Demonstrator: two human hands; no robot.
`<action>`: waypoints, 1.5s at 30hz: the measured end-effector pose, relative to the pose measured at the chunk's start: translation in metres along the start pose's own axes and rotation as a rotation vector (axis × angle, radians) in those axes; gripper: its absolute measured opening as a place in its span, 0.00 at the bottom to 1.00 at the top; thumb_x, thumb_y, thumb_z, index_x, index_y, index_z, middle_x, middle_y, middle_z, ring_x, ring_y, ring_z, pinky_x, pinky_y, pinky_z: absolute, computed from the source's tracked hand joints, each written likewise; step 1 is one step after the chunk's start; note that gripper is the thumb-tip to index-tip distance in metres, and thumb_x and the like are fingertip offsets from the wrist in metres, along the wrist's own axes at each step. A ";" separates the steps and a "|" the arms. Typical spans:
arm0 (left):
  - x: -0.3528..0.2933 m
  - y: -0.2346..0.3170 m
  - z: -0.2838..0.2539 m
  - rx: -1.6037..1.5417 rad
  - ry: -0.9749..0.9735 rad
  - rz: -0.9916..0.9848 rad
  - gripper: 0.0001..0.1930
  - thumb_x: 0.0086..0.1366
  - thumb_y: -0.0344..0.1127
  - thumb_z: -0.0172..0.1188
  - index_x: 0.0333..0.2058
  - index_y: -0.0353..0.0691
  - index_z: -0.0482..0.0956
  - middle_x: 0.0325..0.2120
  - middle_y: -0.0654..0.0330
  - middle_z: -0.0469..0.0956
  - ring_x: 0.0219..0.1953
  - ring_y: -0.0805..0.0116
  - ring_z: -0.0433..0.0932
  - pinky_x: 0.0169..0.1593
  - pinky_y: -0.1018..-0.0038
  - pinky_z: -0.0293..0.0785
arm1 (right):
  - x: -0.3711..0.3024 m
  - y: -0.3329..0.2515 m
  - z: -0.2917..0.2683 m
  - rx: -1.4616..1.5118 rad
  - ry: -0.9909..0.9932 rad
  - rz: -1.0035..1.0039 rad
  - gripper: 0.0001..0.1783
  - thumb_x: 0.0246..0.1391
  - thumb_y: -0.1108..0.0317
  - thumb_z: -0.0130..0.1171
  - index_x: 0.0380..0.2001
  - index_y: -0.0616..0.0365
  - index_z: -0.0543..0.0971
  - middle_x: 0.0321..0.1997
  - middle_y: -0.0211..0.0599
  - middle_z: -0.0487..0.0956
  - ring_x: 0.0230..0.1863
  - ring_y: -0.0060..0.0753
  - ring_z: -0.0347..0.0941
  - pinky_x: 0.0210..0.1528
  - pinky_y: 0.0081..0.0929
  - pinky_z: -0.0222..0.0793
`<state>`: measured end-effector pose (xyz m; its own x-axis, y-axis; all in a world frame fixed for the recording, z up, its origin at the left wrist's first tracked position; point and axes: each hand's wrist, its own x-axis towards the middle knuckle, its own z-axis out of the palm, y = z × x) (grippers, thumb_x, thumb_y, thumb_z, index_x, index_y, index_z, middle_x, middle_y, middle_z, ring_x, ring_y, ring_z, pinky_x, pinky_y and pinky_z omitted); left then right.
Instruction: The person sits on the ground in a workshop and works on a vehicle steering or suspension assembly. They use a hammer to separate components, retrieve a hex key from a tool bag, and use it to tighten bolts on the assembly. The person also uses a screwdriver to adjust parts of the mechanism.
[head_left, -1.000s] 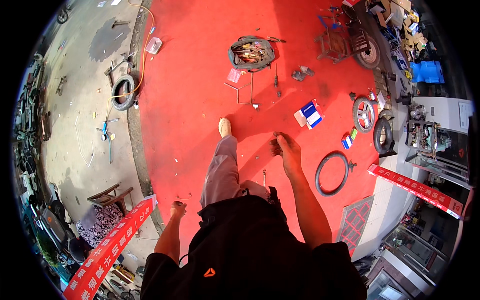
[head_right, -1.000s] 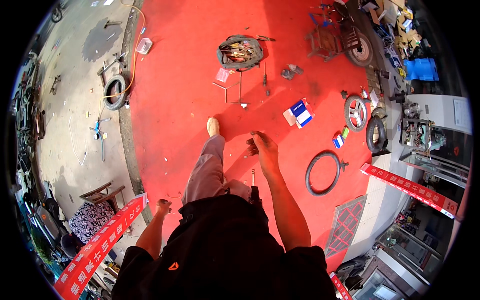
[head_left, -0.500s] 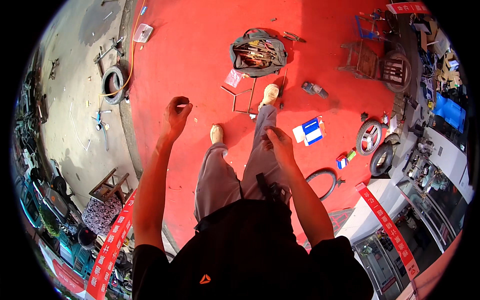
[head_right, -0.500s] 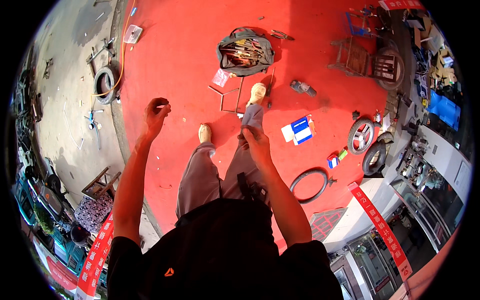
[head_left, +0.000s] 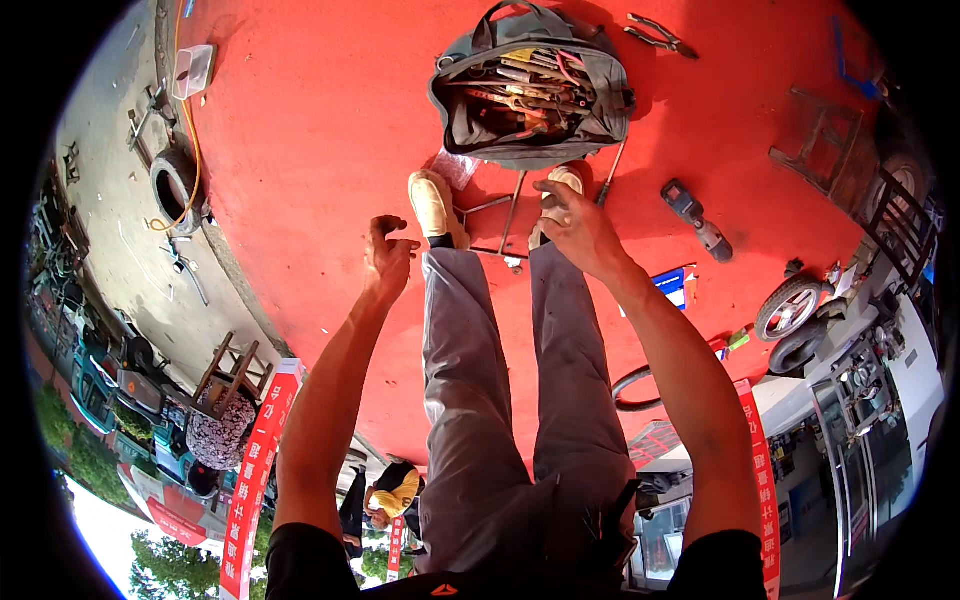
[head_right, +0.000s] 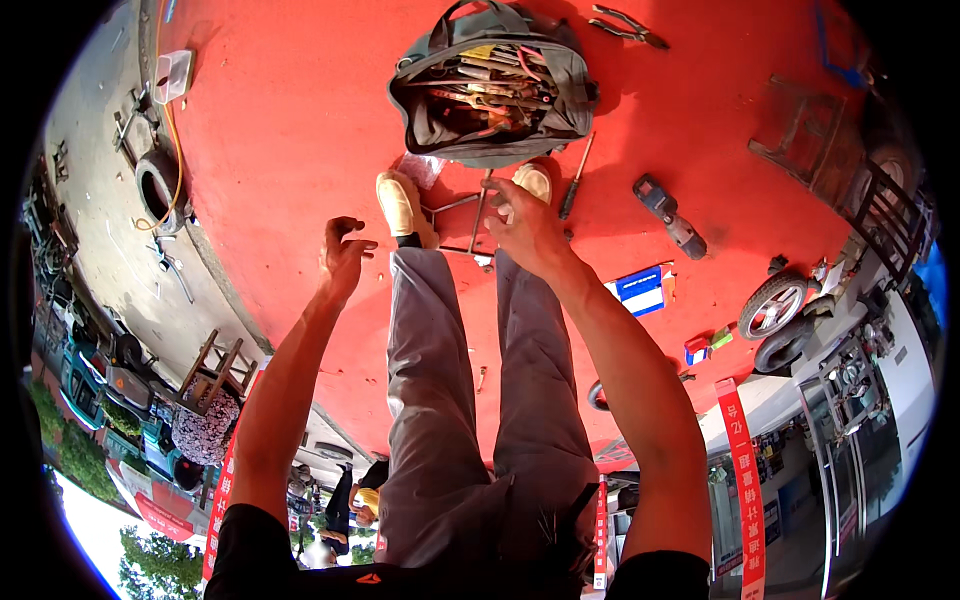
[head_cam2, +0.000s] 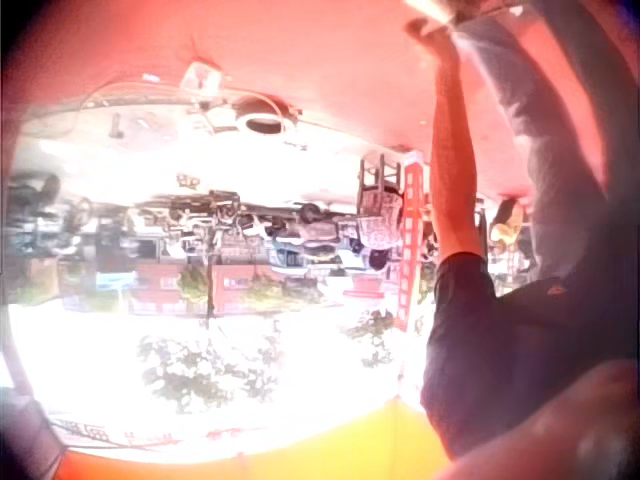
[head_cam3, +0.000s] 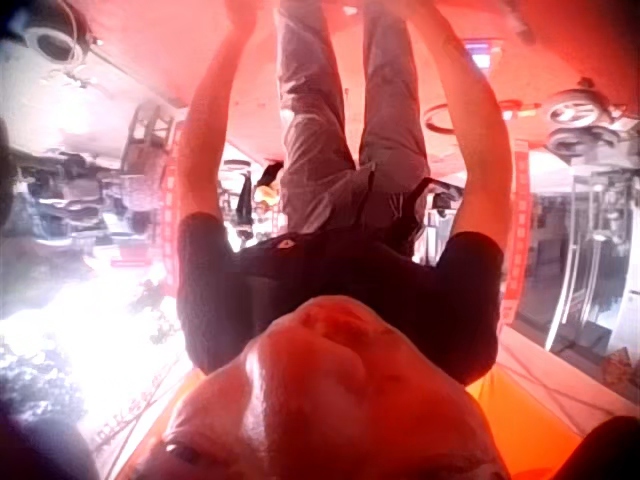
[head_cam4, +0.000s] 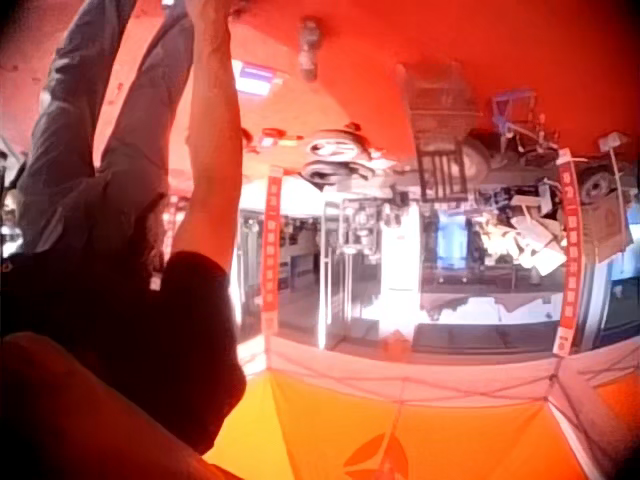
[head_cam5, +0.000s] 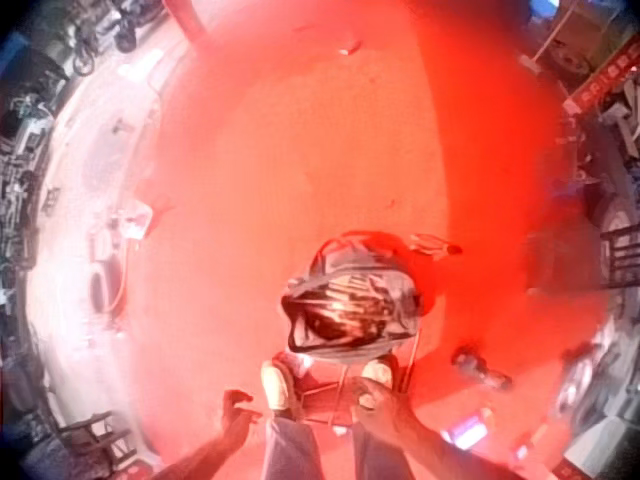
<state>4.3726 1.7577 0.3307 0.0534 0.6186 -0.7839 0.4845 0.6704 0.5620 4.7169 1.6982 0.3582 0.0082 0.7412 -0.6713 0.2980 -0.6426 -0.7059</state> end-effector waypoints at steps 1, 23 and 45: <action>0.044 -0.035 -0.004 0.146 0.016 0.105 0.23 0.63 0.23 0.58 0.57 0.35 0.69 0.53 0.50 0.75 0.41 0.59 0.87 0.41 0.67 0.84 | 0.039 0.009 0.008 -0.006 -0.008 -0.067 0.26 0.63 0.70 0.62 0.65 0.57 0.75 0.44 0.39 0.82 0.43 0.33 0.81 0.50 0.32 0.78; 0.243 0.034 0.095 0.400 0.054 0.048 0.30 0.60 0.41 0.63 0.57 0.26 0.75 0.42 0.43 0.86 0.44 0.57 0.86 0.50 0.63 0.81 | 0.197 0.116 0.004 -0.185 0.025 0.137 0.28 0.57 0.65 0.66 0.62 0.56 0.77 0.51 0.48 0.85 0.53 0.52 0.83 0.57 0.43 0.78; 0.242 0.091 0.078 0.011 0.103 0.129 0.33 0.64 0.34 0.64 0.64 0.24 0.68 0.39 0.54 0.86 0.40 0.73 0.81 0.44 0.75 0.79 | 0.365 0.072 -0.024 -0.460 0.107 -0.283 0.34 0.59 0.69 0.65 0.69 0.59 0.72 0.60 0.58 0.82 0.64 0.52 0.79 0.63 0.44 0.75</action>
<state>4.4980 1.9361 0.1715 0.0261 0.7383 -0.6740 0.4893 0.5785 0.6527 4.7640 1.9273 0.0675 -0.0427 0.9036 -0.4263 0.6893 -0.2822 -0.6672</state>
